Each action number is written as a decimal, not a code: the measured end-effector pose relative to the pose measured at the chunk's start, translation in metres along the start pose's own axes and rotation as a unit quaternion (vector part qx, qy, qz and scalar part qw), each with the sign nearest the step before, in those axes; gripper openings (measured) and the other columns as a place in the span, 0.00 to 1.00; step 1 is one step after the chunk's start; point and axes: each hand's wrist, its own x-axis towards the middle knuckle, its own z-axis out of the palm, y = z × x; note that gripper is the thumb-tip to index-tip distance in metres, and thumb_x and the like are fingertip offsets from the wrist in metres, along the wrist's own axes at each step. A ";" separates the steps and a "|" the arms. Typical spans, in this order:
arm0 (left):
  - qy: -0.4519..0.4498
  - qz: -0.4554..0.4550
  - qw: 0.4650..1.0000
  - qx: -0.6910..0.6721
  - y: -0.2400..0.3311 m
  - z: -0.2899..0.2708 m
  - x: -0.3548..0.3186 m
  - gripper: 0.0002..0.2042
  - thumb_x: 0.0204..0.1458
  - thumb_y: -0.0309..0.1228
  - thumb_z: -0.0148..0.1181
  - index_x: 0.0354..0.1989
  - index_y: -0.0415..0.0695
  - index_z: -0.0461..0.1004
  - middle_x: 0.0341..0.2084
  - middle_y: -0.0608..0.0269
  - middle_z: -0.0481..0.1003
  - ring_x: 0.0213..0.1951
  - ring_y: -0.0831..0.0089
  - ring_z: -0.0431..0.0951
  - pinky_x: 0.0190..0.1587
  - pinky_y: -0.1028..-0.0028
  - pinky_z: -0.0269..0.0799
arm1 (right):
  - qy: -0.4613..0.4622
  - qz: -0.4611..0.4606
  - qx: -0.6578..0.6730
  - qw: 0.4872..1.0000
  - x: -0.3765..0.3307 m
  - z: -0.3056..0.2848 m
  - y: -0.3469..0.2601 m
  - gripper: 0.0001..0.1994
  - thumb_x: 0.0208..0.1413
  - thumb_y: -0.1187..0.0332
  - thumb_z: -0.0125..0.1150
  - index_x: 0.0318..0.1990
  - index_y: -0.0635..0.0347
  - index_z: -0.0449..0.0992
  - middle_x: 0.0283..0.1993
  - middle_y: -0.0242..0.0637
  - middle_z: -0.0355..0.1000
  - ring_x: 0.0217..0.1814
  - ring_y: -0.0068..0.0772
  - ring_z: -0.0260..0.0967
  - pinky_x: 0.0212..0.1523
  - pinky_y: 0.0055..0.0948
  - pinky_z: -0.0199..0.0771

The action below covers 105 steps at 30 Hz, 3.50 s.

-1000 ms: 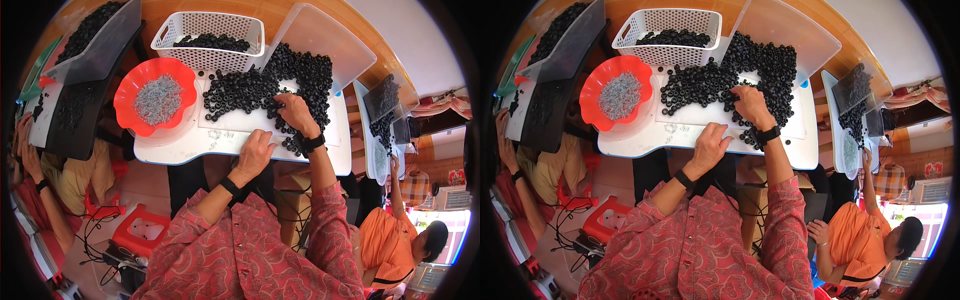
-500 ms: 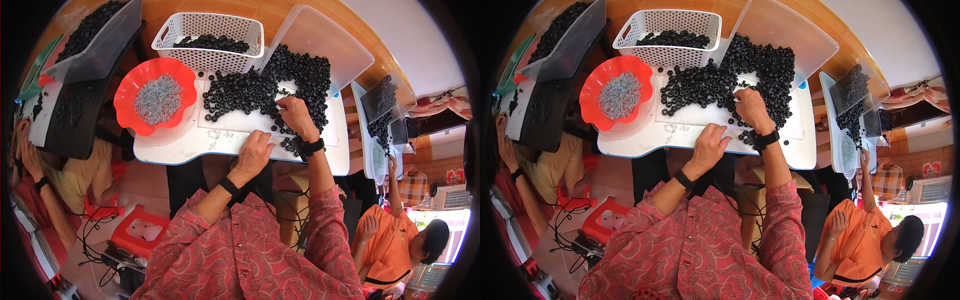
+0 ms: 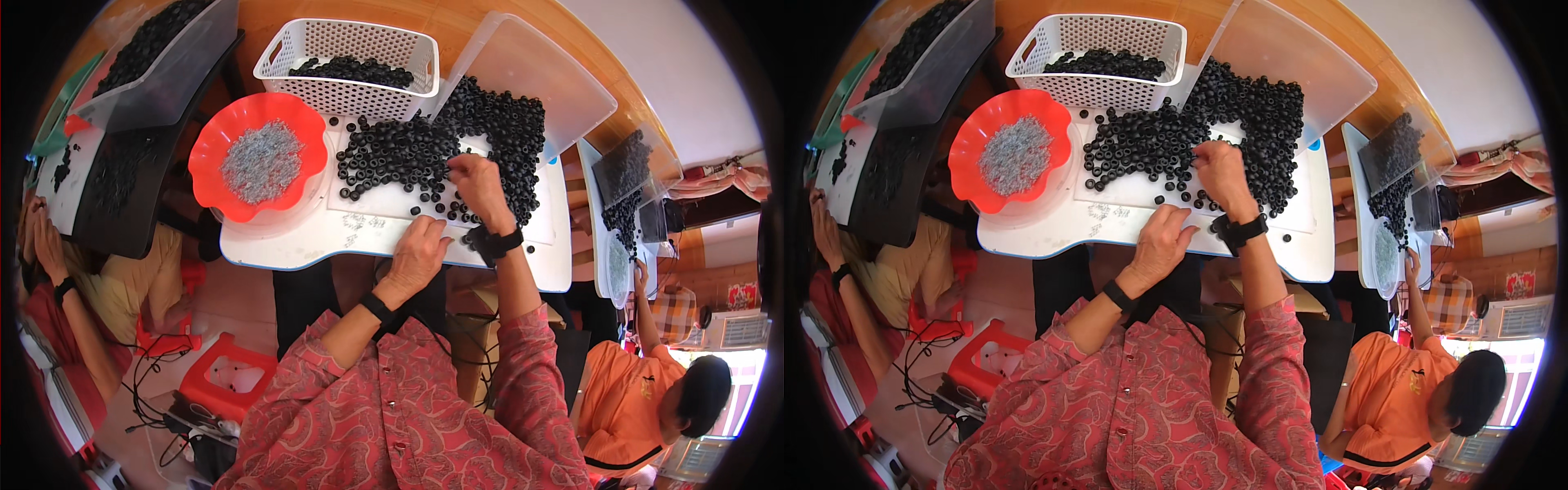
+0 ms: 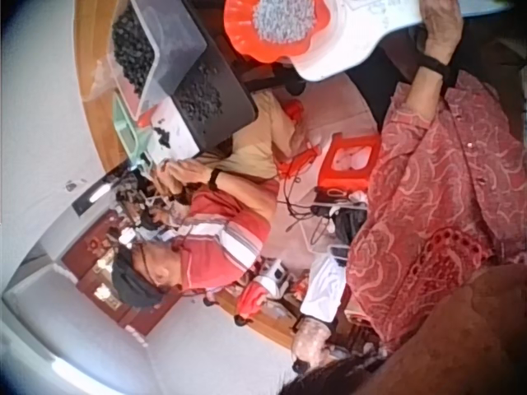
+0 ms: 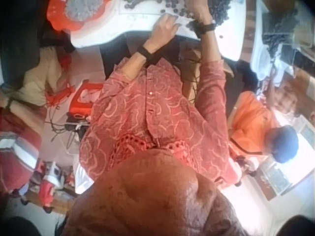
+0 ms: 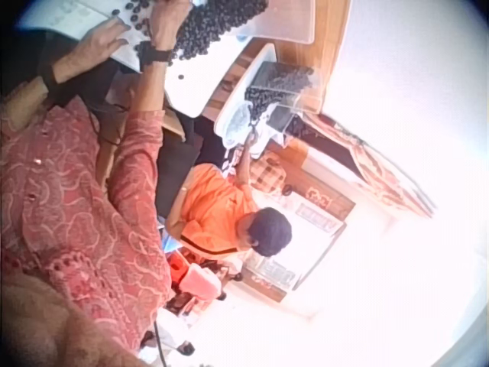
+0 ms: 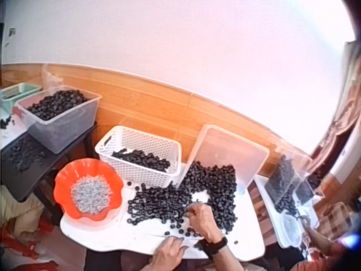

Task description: Sorting and inspecting black rubber rings at a table with others.

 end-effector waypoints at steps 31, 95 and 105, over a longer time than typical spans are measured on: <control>0.015 -0.020 0.998 -0.066 -0.007 0.002 -0.002 0.12 0.46 0.22 0.66 0.39 0.36 0.74 0.32 0.57 0.70 0.21 0.69 0.71 0.25 0.71 0.70 | -0.052 -0.011 -0.103 0.993 0.034 0.000 0.054 0.19 0.45 0.82 0.49 0.43 0.59 0.81 0.47 0.44 0.74 0.50 0.49 0.73 0.53 0.40 0.71; 0.013 -0.008 0.998 -0.059 -0.007 0.002 -0.001 0.11 0.46 0.22 0.66 0.38 0.36 0.74 0.31 0.57 0.70 0.20 0.68 0.71 0.25 0.70 0.69 | -0.095 -0.109 -0.115 0.983 0.024 -0.007 0.046 0.24 0.38 0.88 0.48 0.41 0.59 0.82 0.45 0.46 0.75 0.46 0.49 0.74 0.48 0.36 0.73; 0.016 -0.006 0.998 -0.054 -0.009 0.001 -0.002 0.11 0.46 0.21 0.65 0.38 0.36 0.74 0.30 0.57 0.70 0.21 0.68 0.71 0.26 0.70 0.69 | -0.092 -0.038 -0.089 0.991 0.024 -0.006 0.037 0.21 0.40 0.86 0.51 0.43 0.60 0.82 0.47 0.48 0.75 0.49 0.50 0.72 0.53 0.38 0.72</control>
